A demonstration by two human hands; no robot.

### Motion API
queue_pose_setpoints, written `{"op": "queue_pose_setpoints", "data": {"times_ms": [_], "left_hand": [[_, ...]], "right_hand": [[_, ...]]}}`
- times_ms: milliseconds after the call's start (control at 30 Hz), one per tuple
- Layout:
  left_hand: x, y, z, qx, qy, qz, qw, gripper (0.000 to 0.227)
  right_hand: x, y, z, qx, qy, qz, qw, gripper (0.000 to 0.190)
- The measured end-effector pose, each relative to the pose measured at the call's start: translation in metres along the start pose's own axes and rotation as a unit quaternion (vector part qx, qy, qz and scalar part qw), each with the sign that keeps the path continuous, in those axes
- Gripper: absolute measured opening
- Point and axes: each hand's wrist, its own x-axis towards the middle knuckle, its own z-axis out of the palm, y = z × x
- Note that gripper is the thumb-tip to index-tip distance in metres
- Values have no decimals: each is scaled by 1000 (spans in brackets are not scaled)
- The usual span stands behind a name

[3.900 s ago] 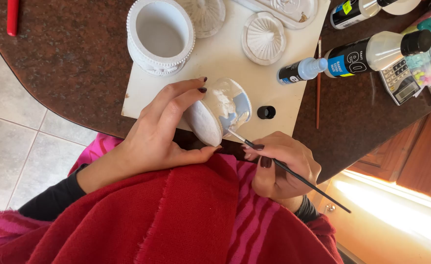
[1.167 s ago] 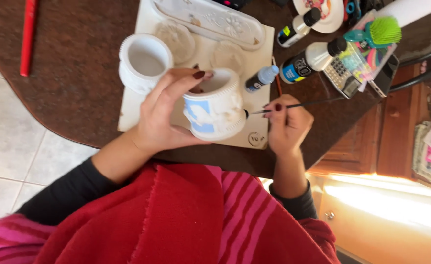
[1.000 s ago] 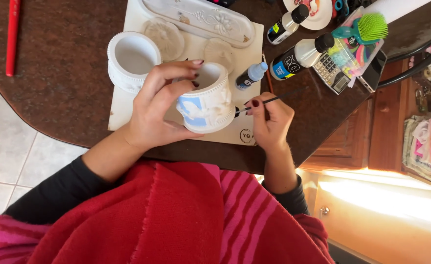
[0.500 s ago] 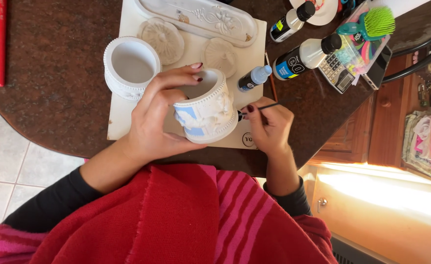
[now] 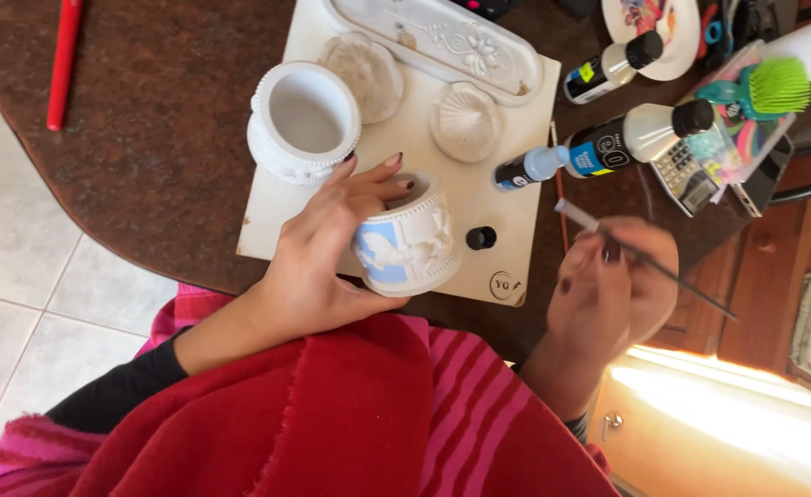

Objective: Painting decorative white candle holders with blue paint using a small brush.

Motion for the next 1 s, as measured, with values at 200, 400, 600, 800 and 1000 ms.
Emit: {"op": "queue_pose_setpoints", "data": {"times_ms": [200, 400, 600, 800, 1000], "left_hand": [[-8, -10, 1, 36, -39, 45, 998, 62], [-6, -9, 1, 35, -52, 36, 997, 62], [-8, -12, 3, 37, -51, 22, 998, 62], [-8, -11, 1, 44, -51, 20, 998, 68], [-10, -13, 2, 48, -45, 24, 998, 75]], "right_hand": [[-35, 0, 63, -23, -92, -121, 988, 15], [-44, 14, 61, -136, -181, -136, 964, 14], [-43, 19, 70, -191, -150, -196, 950, 12], [-42, 13, 71, -236, -182, -225, 928, 16], [-35, 2, 76, -364, -159, -312, 863, 14]]}}
